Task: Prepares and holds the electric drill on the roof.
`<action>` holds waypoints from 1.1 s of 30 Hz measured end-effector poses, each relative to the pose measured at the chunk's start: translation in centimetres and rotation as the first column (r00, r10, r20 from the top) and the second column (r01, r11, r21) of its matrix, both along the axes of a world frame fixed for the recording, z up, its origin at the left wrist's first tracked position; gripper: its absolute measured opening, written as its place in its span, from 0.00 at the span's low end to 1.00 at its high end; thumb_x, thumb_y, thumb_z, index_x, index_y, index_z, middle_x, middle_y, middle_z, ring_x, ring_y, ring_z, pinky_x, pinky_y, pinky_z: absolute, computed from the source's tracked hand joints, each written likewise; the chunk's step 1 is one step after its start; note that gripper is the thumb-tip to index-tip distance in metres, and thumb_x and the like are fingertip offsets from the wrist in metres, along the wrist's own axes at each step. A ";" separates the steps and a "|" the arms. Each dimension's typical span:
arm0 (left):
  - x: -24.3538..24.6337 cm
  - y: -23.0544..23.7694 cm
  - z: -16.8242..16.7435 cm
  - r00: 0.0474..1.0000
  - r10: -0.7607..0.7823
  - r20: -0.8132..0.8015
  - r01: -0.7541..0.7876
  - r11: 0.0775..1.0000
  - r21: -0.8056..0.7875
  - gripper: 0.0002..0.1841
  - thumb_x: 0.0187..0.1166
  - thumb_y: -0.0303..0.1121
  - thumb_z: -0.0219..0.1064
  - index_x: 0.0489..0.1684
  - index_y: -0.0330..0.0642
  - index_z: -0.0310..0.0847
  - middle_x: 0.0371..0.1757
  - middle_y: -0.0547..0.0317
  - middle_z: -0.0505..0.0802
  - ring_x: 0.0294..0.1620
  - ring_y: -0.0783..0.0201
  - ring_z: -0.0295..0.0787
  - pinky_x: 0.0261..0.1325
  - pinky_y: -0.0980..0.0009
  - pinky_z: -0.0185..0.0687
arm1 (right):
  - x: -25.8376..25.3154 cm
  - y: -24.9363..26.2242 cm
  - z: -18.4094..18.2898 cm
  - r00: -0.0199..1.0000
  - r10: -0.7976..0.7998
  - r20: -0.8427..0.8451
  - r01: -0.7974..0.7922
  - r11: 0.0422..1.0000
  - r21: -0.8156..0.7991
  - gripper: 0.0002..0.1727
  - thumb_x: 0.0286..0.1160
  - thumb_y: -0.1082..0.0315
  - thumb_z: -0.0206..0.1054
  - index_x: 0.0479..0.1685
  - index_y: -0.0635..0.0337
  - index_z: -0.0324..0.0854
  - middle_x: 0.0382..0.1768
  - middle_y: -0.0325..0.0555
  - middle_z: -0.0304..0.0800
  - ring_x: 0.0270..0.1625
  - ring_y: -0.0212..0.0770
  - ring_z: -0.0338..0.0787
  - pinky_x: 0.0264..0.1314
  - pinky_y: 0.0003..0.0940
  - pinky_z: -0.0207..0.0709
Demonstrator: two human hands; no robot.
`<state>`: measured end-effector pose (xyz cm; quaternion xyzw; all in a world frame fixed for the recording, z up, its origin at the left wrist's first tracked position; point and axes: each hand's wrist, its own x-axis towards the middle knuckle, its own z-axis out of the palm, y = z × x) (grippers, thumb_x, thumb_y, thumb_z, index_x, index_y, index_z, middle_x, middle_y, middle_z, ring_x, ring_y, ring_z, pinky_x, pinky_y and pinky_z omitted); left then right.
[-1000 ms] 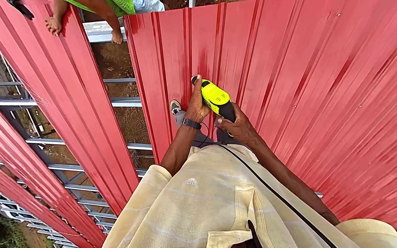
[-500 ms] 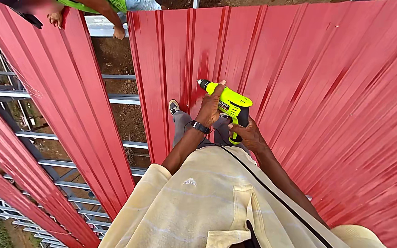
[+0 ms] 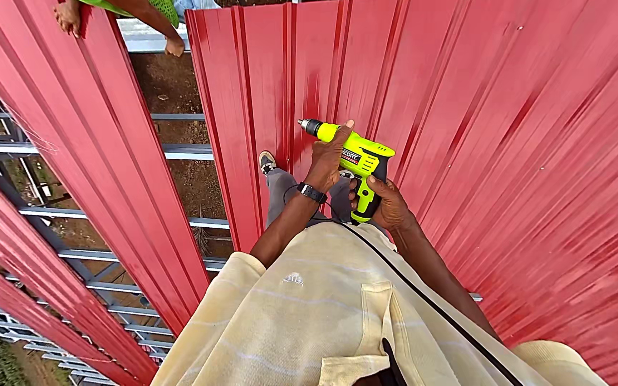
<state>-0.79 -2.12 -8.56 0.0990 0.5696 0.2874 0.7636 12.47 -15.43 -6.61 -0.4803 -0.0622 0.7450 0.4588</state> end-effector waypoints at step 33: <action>-0.5 -1.5 -0.2 0.998 -0.050 0.037 0.049 0.999 0.008 0.33 0.76 0.55 0.74 0.68 0.37 0.77 0.50 0.40 0.93 0.48 0.47 0.94 0.53 0.48 0.92 | -1.0 -0.6 0.0 0.929 0.025 0.370 -0.051 0.997 0.059 0.29 0.75 0.43 0.73 0.62 0.58 0.79 0.36 0.51 0.89 0.34 0.47 0.91 0.42 0.42 0.91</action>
